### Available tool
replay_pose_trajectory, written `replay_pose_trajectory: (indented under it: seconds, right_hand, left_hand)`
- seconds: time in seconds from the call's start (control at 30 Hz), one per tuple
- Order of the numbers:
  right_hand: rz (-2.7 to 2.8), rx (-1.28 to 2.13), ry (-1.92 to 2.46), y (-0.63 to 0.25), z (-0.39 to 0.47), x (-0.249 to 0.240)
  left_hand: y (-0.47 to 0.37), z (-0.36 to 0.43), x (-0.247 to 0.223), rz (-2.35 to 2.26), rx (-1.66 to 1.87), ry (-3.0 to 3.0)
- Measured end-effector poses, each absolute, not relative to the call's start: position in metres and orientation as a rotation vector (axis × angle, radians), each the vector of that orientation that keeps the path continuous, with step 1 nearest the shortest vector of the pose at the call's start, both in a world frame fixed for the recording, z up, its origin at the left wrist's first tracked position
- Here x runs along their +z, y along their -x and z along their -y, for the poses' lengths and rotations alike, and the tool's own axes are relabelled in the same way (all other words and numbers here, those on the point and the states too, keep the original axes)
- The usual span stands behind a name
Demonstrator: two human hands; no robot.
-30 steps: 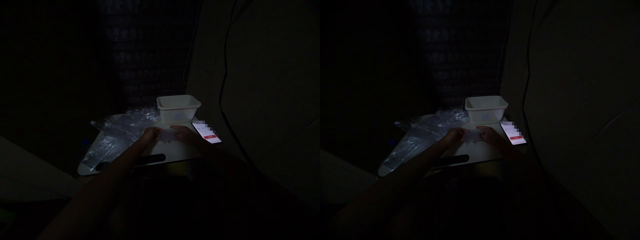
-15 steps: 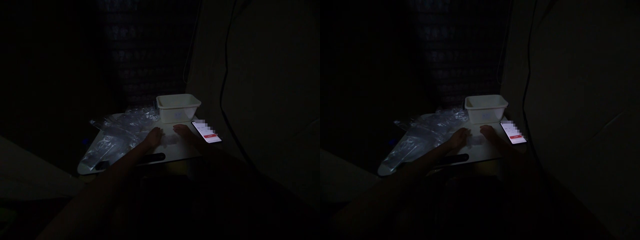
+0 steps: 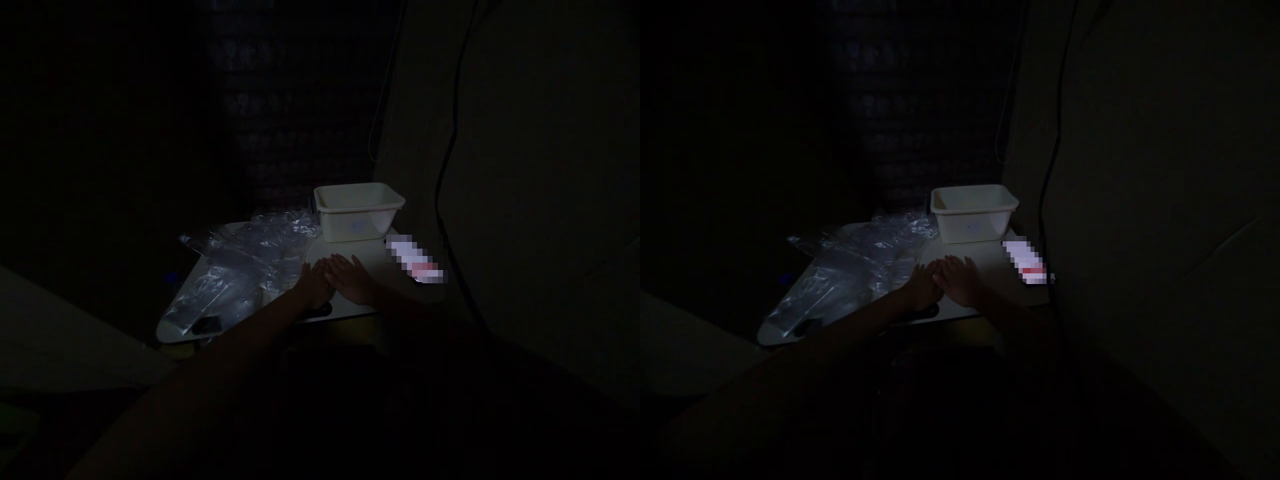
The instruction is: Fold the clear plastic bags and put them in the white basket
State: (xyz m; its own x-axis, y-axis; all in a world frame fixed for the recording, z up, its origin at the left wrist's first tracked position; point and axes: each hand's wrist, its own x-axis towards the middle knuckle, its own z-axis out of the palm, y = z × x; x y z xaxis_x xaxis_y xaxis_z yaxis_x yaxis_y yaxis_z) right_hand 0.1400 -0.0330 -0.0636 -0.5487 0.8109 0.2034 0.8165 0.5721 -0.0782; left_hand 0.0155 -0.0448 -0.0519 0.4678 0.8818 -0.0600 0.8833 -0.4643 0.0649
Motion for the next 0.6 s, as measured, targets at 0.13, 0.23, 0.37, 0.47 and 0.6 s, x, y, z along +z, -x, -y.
replay_pose_trajectory:
  seconds: [0.13, 0.23, 0.37, 0.47, 0.6]
  right_hand:
    - [2.608, -0.07, 1.357, -0.143, 0.034, -0.067]
    - [2.619, -0.059, 1.351, -0.144, 0.036, -0.069]
    - [2.616, -0.045, 1.376, -0.145, 0.037, -0.071]
    - [2.624, -0.048, 1.374, -0.145, 0.036, -0.073]
    - [2.631, -0.028, 1.383, -0.145, 0.035, -0.075]
  left_hand:
    - [-0.017, 0.046, -0.053, -1.581, -0.096, -2.611]
    - [-0.018, 0.047, -0.054, -1.593, -0.147, -2.612]
    - [-0.019, 0.047, -0.054, -1.616, -0.171, -2.608]
    - [-0.019, 0.048, -0.054, -1.623, -0.179, -2.592]
    - [-0.02, 0.049, -0.053, -1.63, -0.181, -2.586]
